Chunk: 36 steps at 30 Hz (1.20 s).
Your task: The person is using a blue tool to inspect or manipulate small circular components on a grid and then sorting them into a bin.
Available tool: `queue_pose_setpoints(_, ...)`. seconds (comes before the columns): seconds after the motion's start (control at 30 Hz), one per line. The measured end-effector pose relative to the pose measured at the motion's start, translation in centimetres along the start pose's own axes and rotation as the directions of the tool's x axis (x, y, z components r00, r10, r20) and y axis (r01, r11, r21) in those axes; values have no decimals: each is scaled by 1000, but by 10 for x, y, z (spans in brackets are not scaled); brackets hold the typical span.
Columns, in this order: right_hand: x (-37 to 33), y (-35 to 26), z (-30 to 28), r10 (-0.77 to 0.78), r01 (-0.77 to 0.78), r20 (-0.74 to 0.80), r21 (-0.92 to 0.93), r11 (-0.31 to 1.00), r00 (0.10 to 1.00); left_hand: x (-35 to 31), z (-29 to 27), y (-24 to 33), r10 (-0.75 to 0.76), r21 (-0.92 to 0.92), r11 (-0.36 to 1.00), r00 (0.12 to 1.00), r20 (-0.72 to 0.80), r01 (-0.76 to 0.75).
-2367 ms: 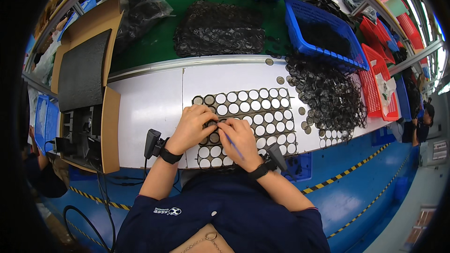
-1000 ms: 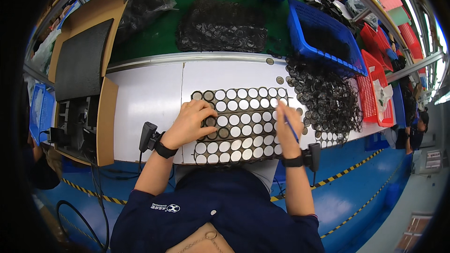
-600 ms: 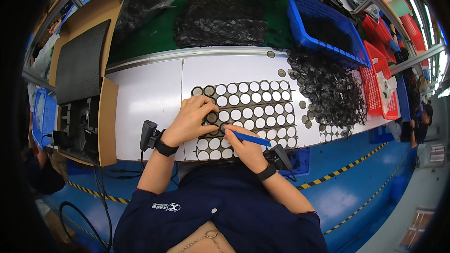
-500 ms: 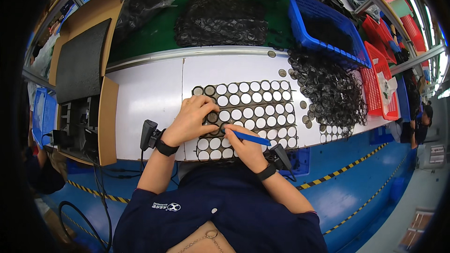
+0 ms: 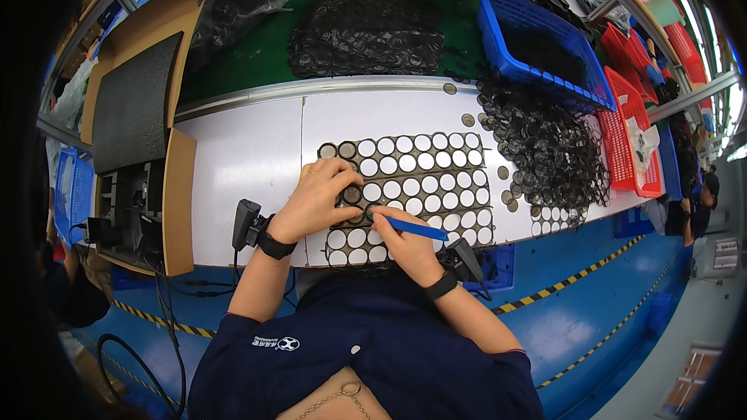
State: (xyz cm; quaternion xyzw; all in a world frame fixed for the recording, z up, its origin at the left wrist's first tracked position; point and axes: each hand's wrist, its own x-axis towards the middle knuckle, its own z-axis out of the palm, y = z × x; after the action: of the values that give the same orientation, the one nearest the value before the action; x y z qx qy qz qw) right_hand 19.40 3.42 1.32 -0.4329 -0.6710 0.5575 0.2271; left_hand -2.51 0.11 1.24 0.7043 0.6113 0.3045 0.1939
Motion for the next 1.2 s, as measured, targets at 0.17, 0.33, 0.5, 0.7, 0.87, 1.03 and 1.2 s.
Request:
queue_pose_setpoints(0.17, 0, 3, 1, 0, 0, -13, 11, 1000, 1000, 0, 2, 0, 24, 4, 1000, 999, -28, -24)
queue_pose_setpoints(0.33, -2, -23, 11, -587, 480, 72, -659, 579, 806, -1, 2, -2, 16, 6, 1000, 999, -30, -16)
queue_pose_setpoints(0.5, 46, 8, -75, -701, 374, -172, -746, 552, 692, 0, -4, -1, 8, -13, 1000, 1000, -20, -9)
queue_pose_setpoints(0.7, 31, 38, -170, -711, 95, -296, -886, 454, 638, 10, 2, 7, 31, -33, 999, 999, 16, -31)
queue_pose_setpoints(0.87, 22, 39, -94, -617, 287, -357, -652, 702, 701, 2, -1, -4, 23, -35, 999, 994, -110, -27)
queue_pose_setpoints(1.03, -10, 42, -77, -586, 289, -334, -628, 722, 738, 4, -1, 5, 30, -66, 997, 987, -156, -41)
queue_pose_setpoints(1.2, -7, 43, -74, -605, 284, -368, -635, 718, 706, 11, 6, -9, -60, -90, 995, 982, -179, 45)
